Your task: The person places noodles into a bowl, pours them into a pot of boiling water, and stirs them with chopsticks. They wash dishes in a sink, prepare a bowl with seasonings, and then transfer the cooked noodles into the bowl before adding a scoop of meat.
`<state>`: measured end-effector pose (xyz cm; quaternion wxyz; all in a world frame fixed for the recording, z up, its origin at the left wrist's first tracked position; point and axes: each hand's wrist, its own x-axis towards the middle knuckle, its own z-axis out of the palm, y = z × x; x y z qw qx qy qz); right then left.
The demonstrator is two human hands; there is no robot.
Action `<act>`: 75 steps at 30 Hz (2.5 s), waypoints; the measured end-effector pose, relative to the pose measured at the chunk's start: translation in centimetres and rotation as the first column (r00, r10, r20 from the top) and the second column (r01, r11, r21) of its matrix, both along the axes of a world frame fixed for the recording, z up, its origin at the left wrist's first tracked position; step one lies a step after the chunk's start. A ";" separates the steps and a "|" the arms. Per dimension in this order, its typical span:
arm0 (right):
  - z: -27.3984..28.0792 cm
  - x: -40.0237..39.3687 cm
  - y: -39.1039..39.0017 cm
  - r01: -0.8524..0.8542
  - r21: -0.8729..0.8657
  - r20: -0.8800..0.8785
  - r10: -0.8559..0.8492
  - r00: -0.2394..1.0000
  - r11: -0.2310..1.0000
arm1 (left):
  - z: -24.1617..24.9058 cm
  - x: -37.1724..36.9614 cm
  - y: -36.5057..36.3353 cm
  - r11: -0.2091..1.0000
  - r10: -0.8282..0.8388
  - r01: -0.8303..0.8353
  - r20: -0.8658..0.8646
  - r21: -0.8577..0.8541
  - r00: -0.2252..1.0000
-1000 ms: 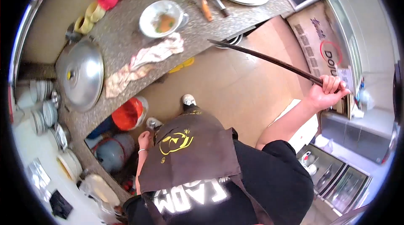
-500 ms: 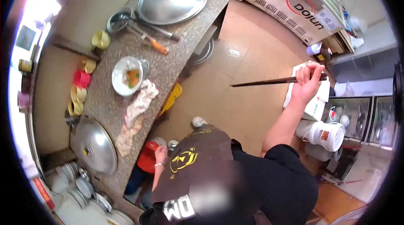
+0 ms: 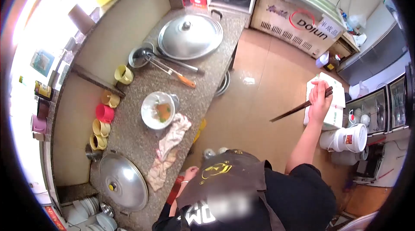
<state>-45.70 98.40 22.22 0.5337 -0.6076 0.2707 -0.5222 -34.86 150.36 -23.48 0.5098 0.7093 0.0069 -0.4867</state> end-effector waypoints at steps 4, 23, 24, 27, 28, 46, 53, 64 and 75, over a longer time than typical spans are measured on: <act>0.9 2.0 1.8 0.045 -0.091 -0.155 -0.059 0.986 0.995 | -3.6 2.2 -2.7 0.987 -0.142 0.141 -0.007 -0.079 0.990; -0.7 7.1 -24.7 -0.038 -0.237 -0.347 -0.048 0.936 0.971 | 52.8 15.1 -46.2 0.478 0.240 0.460 0.615 -0.748 0.751; -0.4 8.4 -25.3 -0.072 -0.255 -0.315 -0.013 0.949 0.964 | 55.4 15.0 -47.0 0.181 0.356 0.641 0.657 -0.746 0.664; -2.3 11.5 -27.6 -0.165 -0.263 -0.362 0.061 0.930 0.951 | 58.7 14.4 -49.5 -0.235 0.327 0.602 0.521 -0.763 0.788; -2.6 12.7 -27.3 -0.190 -0.327 -0.339 0.072 0.938 0.926 | 58.4 14.1 -49.9 -0.210 0.342 0.589 0.505 -0.780 0.792; -0.8 20.0 -23.3 -0.366 -0.131 -0.358 0.300 0.884 0.921 | 57.4 15.3 -48.8 -0.247 0.198 0.605 0.572 -0.757 0.796; -2.4 20.8 -23.4 -0.410 -0.256 -0.339 0.316 0.886 0.875 | 61.1 19.3 -45.6 -0.030 0.347 0.758 0.705 -0.651 0.619; -4.1 19.5 -21.9 -0.407 -0.028 -0.475 0.346 0.809 0.913 | 58.3 16.9 -44.5 -0.134 0.422 0.560 0.464 -0.818 0.779; -4.4 19.0 -19.7 -0.484 -0.063 -0.492 0.395 0.776 0.873 | 57.2 12.8 -45.3 -0.336 -0.089 0.231 0.275 -0.913 0.957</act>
